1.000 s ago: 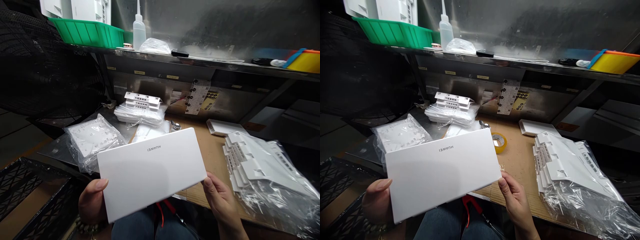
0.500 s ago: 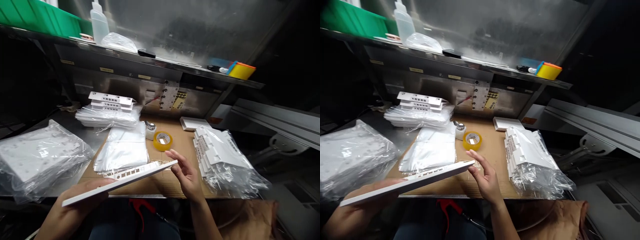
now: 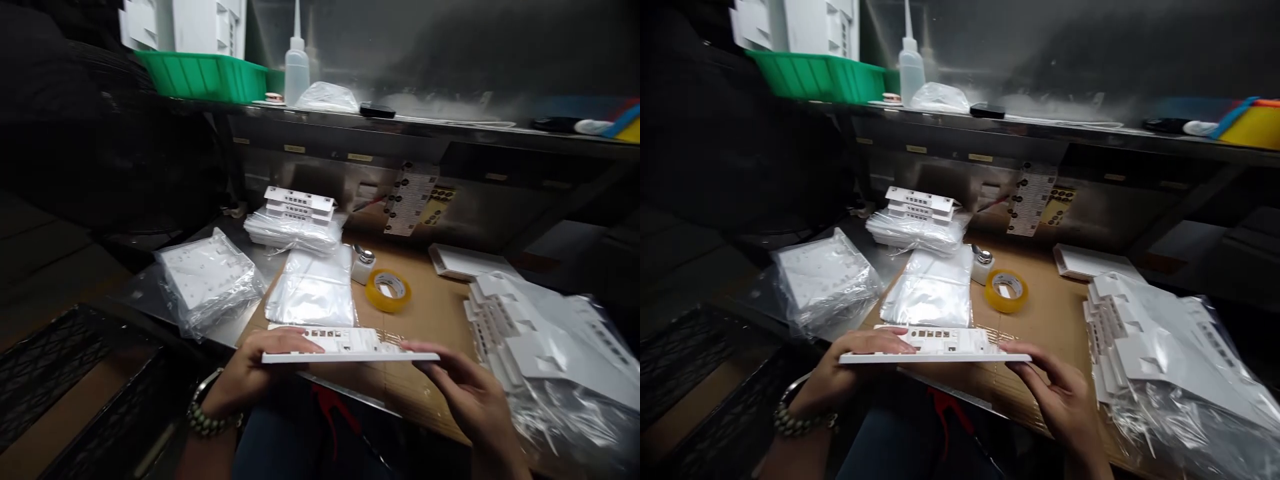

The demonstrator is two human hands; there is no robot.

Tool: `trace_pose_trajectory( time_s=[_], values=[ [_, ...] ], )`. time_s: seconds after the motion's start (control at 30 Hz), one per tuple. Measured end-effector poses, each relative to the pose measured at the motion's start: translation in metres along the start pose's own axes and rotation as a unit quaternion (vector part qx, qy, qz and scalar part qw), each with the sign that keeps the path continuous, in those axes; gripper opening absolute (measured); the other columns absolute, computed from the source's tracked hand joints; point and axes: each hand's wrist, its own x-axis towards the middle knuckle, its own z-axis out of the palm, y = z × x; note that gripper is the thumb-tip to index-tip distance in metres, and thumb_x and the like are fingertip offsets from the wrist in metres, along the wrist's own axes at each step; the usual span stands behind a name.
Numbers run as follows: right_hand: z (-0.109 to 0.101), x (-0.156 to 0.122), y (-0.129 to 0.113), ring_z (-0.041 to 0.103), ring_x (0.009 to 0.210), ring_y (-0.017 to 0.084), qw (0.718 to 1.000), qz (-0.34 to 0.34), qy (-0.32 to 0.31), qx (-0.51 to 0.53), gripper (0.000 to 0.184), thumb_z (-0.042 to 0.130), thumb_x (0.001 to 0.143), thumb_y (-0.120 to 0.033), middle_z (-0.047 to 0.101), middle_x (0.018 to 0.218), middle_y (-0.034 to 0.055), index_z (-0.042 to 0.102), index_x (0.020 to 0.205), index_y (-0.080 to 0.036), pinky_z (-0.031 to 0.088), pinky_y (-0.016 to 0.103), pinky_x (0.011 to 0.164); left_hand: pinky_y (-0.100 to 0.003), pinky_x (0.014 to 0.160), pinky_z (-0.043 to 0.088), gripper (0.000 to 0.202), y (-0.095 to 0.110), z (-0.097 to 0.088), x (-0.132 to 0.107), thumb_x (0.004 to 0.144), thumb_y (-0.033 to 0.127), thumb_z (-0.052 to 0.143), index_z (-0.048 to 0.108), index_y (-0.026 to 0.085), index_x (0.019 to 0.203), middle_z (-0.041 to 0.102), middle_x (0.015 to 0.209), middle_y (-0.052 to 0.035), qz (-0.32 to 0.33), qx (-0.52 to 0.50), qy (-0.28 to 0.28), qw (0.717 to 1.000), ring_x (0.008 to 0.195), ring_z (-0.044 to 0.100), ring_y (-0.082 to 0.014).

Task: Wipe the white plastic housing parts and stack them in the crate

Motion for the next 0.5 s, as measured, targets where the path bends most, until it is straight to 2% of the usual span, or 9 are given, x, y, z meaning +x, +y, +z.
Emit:
trace_pose_trajectory(
  time_s=[0.07,0.13,0.17,0.2,0.23,0.3,0.37,0.43,0.5],
  values=[
    [0.004,-0.001,0.004,0.077,0.102,0.026,0.997,-0.060,0.012,0.044,0.015,0.067,0.094,-0.020,0.080,0.107,0.0061,0.077,0.105,-0.025,0.063,0.036,0.096,-0.056,0.123,0.026,0.017,0.000,0.001,0.000,0.089,0.032,0.072,0.083,0.028,0.103,0.081,0.104,-0.0086,0.016,0.001,0.012,1.000,0.113,0.070,-0.0346],
    [0.010,-0.002,0.004,0.076,0.106,0.028,0.988,-0.129,0.017,0.079,0.022,0.062,0.095,-0.012,0.079,0.110,0.0071,0.075,0.108,-0.023,0.060,0.043,0.101,-0.053,0.128,0.009,0.048,0.000,0.003,0.001,0.077,0.045,0.084,0.075,0.029,0.122,0.073,0.128,-0.0087,0.021,-0.054,0.105,0.993,0.142,0.048,-0.0370],
    [0.013,-0.003,0.004,0.074,0.110,0.029,0.984,-0.159,0.018,0.084,0.025,0.060,0.095,-0.008,0.078,0.114,0.0077,0.074,0.111,-0.022,0.059,0.047,0.104,-0.051,0.128,0.008,0.069,0.001,0.005,0.002,0.073,0.053,0.085,0.067,0.029,0.134,0.066,0.141,-0.0086,0.003,-0.119,0.181,0.976,0.151,0.033,-0.0358],
    [0.017,-0.003,0.003,0.072,0.115,0.030,0.979,-0.187,0.017,0.082,0.029,0.058,0.095,-0.006,0.077,0.117,0.0084,0.073,0.114,-0.022,0.057,0.051,0.106,-0.049,0.128,0.012,0.083,0.002,0.006,0.002,0.073,0.060,0.082,0.056,0.029,0.145,0.058,0.150,-0.0089,-0.036,-0.206,0.252,0.945,0.154,0.024,-0.0336],
    [0.020,-0.003,0.001,0.070,0.119,0.031,0.974,-0.214,0.011,0.073,0.031,0.057,0.096,-0.005,0.076,0.120,0.0092,0.072,0.117,-0.021,0.056,0.054,0.106,-0.049,0.126,0.019,0.089,0.002,0.006,0.003,0.077,0.064,0.076,0.045,0.029,0.153,0.054,0.154,-0.0101,-0.084,-0.306,0.298,0.900,0.155,0.022,-0.0323],
    [0.026,0.001,-0.002,0.067,0.123,0.031,0.964,-0.264,-0.016,0.043,0.035,0.055,0.097,-0.005,0.075,0.123,0.0092,0.070,0.123,-0.022,0.056,0.054,0.105,-0.051,0.120,0.035,0.080,0.000,0.003,0.003,0.092,0.057,0.063,0.032,0.025,0.159,0.056,0.150,-0.0140,-0.203,-0.483,0.304,0.796,0.148,0.038,-0.0335],
    [0.029,0.013,-0.004,0.065,0.126,0.029,0.951,-0.298,-0.085,0.011,0.031,0.059,0.098,-0.013,0.074,0.124,0.0082,0.070,0.125,-0.024,0.057,0.052,0.105,-0.054,0.109,0.050,0.068,-0.003,-0.003,0.002,0.098,0.033,0.057,0.030,0.018,0.160,0.067,0.136,-0.0179,-0.305,-0.579,0.261,0.709,0.129,0.060,-0.0378],
    [0.029,0.036,-0.002,0.063,0.129,0.027,0.949,-0.271,-0.151,-0.053,0.027,0.067,0.096,-0.029,0.073,0.128,0.0073,0.071,0.123,-0.025,0.055,0.048,0.107,-0.055,0.097,0.059,0.065,-0.005,-0.010,0.000,0.095,0.012,0.049,0.034,0.017,0.158,0.076,0.119,-0.0155,-0.353,-0.604,0.273,0.660,0.108,0.072,-0.0380],
    [0.027,0.070,0.006,0.062,0.130,0.025,0.958,-0.149,-0.161,-0.186,0.033,0.065,0.096,-0.043,0.071,0.132,0.0064,0.072,0.122,-0.025,0.052,0.044,0.109,-0.055,0.089,0.063,0.070,-0.002,-0.016,-0.001,0.089,0.002,0.044,0.036,0.018,0.157,0.080,0.109,-0.0120,-0.346,-0.607,0.318,0.641,0.098,0.076,-0.0368]
  ],
)
